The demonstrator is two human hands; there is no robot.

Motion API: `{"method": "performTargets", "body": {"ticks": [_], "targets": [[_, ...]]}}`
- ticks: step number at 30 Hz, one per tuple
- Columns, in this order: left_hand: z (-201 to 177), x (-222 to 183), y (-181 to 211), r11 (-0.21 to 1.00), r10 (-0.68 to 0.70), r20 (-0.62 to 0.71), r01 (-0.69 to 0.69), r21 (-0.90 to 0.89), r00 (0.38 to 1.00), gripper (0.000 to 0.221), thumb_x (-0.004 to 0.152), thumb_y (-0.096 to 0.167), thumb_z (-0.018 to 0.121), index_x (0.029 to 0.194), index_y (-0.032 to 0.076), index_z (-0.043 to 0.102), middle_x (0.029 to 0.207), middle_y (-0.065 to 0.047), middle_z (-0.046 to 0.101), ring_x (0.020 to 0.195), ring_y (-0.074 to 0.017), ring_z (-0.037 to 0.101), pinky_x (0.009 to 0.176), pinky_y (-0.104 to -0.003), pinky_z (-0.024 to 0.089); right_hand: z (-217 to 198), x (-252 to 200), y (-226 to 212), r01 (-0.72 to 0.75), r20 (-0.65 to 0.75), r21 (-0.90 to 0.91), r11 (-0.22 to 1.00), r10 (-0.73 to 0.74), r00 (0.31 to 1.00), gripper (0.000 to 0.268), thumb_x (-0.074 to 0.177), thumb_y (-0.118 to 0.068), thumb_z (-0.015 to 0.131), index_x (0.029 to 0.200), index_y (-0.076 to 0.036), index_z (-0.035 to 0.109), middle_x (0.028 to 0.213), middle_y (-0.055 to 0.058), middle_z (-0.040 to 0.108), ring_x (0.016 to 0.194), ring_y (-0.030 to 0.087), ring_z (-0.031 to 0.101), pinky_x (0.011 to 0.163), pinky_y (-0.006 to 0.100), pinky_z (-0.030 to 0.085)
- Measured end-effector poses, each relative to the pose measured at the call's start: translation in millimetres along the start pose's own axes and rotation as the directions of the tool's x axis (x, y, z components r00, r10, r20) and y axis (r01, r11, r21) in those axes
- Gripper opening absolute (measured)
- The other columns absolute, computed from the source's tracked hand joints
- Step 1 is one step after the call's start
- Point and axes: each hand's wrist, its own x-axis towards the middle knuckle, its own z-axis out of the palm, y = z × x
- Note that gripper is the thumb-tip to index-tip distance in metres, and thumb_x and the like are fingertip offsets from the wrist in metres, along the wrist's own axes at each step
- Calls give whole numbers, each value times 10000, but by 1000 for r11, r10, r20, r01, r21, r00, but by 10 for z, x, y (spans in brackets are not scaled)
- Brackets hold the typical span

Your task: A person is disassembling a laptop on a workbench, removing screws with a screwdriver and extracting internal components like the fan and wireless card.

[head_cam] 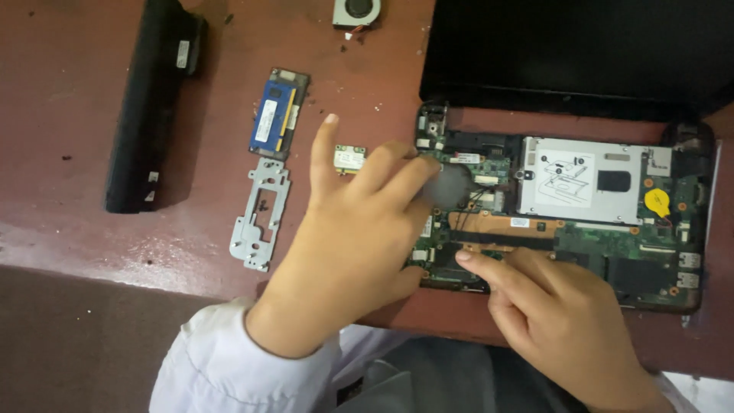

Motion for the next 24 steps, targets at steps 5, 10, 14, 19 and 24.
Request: {"method": "performTargets", "body": {"ticks": [5,10,14,19,24], "targets": [[-64,10,-74,995,67,2,-67,-80,998,597,484,449,888,994,165,760,1237,8,585,1170,-217,537,1046,-782,370,0,11,-15,-28,23,42,999,27,999,532,902,-28,616,1384,-249,642,764,-57,587,578,147,540,497,337,492],[-277,-27,-167,1000,2,-90,-2,4,996,319,628,344,797,863,141,723,1101,6,621,1119,-263,598,1063,-711,335,1,26,-30,-27,5,39,999,26,1000,522,900,-36,613,1379,-242,643,824,-62,623,601,149,568,499,337,489],[-474,-170,-302,993,-90,19,88,84,996,450,650,481,844,987,195,757,1228,-12,650,1250,-281,590,1105,-716,264,-10,53,-35,-29,-9,67,997,29,1000,528,896,-24,614,1381,-229,649,838,-74,646,649,137,592,536,332,516],[-492,-377,-482,946,-221,-46,225,232,974,468,729,543,841,1047,202,798,1228,-8,683,1172,-282,647,1050,-714,377,-28,78,-55,-47,-10,75,996,47,999,477,908,-49,597,1339,-241,663,907,-82,680,687,147,628,539,334,530],[-457,-639,-339,913,-309,-21,302,275,951,564,766,712,770,1041,220,793,1253,-26,706,1188,-286,645,1131,-653,309,-23,73,-39,-47,-7,99,994,48,999,476,907,-51,597,1345,-229,655,916,-78,685,655,137,621,509,317,519]]}}
